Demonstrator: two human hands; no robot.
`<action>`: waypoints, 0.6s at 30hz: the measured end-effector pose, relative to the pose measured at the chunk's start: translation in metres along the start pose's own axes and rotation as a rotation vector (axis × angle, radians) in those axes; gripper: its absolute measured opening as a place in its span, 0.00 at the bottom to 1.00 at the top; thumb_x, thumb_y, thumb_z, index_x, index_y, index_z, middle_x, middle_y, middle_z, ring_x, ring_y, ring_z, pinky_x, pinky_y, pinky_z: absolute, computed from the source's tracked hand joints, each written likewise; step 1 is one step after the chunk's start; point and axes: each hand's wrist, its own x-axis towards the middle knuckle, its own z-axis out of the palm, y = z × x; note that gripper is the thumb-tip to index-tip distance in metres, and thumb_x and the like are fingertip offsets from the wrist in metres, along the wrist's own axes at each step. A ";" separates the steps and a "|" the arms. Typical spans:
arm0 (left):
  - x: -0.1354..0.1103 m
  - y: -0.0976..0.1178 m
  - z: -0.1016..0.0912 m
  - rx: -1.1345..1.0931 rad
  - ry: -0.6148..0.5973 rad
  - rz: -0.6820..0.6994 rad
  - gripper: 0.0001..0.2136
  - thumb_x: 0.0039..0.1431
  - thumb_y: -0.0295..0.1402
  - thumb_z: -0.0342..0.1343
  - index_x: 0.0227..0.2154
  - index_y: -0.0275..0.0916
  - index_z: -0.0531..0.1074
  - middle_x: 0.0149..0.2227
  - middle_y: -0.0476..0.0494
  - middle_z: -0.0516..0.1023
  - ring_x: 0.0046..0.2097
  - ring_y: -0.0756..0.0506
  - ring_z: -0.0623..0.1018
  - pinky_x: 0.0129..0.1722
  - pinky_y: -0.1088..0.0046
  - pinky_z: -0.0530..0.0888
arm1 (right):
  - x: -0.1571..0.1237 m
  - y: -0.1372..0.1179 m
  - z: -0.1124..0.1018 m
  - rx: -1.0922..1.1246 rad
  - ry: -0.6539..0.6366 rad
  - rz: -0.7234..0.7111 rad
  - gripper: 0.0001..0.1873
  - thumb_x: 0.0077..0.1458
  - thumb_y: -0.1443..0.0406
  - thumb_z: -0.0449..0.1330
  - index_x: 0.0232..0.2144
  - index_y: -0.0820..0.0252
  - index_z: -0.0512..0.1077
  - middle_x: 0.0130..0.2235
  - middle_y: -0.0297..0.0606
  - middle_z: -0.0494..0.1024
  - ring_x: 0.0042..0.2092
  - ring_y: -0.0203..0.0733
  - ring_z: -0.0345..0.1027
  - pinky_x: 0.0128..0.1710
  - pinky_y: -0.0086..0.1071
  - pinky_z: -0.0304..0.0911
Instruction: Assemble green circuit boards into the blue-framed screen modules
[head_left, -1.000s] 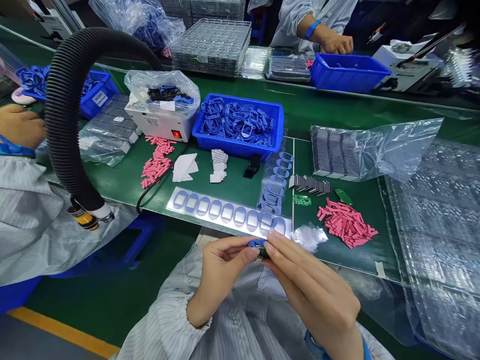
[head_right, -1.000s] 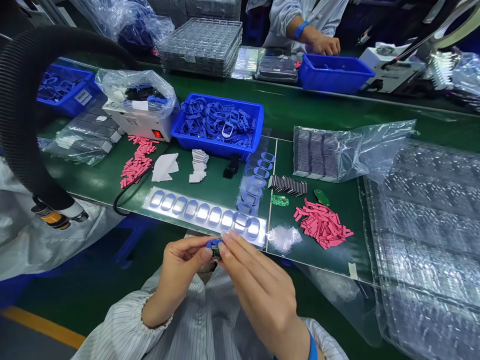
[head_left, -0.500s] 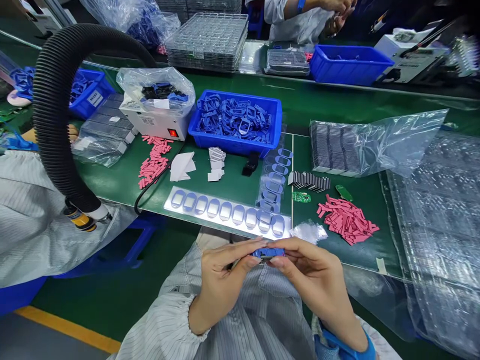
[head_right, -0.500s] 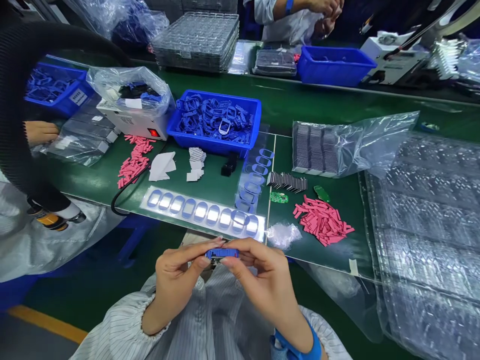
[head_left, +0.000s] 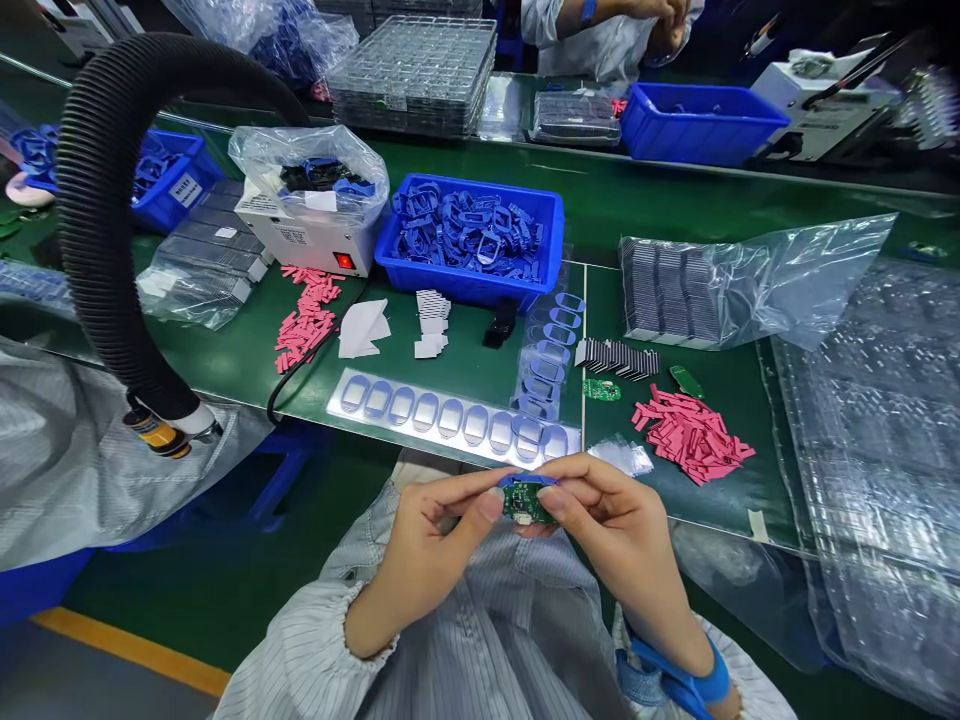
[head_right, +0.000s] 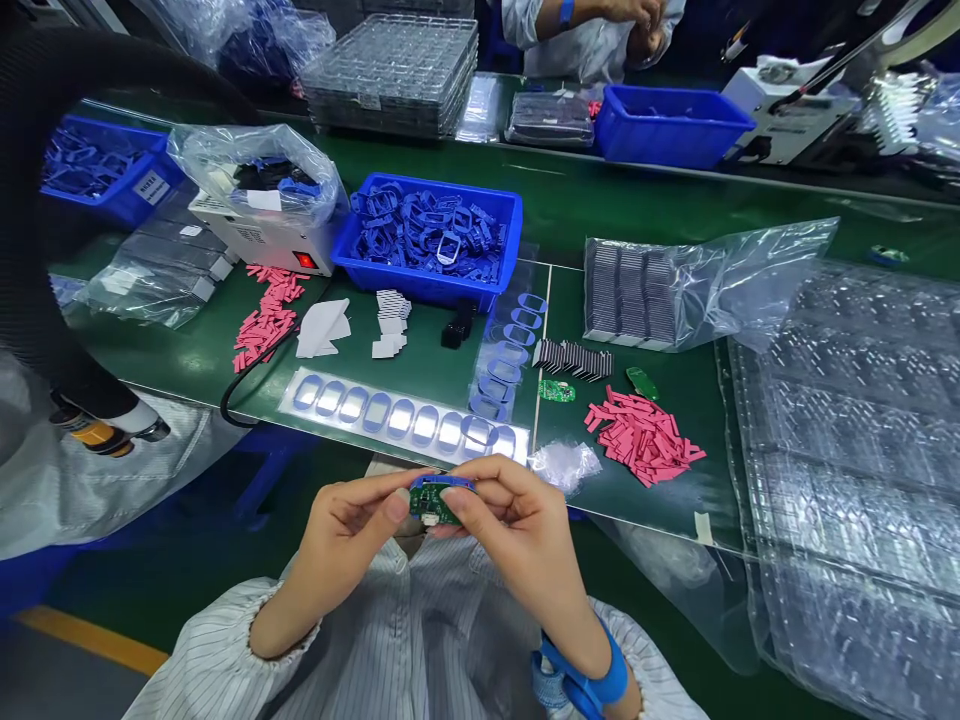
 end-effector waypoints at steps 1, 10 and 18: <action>0.000 0.000 0.000 -0.009 -0.007 -0.014 0.11 0.56 0.34 0.57 0.41 0.40 0.79 0.40 0.41 0.83 0.40 0.41 0.82 0.40 0.70 0.79 | -0.001 0.000 0.000 -0.007 0.005 -0.002 0.04 0.51 0.63 0.63 0.32 0.56 0.73 0.25 0.30 0.80 0.25 0.36 0.76 0.26 0.23 0.74; -0.001 0.001 0.003 -0.020 0.022 0.000 0.11 0.55 0.31 0.58 0.40 0.40 0.79 0.37 0.42 0.84 0.38 0.42 0.82 0.38 0.71 0.80 | -0.004 0.001 -0.003 -0.064 0.003 -0.043 0.06 0.52 0.63 0.62 0.34 0.56 0.73 0.29 0.33 0.81 0.28 0.38 0.77 0.26 0.23 0.74; -0.002 -0.004 0.003 0.110 0.042 0.091 0.10 0.56 0.31 0.57 0.40 0.40 0.79 0.35 0.44 0.84 0.34 0.44 0.83 0.35 0.73 0.79 | -0.012 0.002 -0.014 -0.330 -0.002 -0.125 0.12 0.51 0.65 0.63 0.41 0.56 0.76 0.33 0.37 0.82 0.30 0.42 0.78 0.30 0.30 0.76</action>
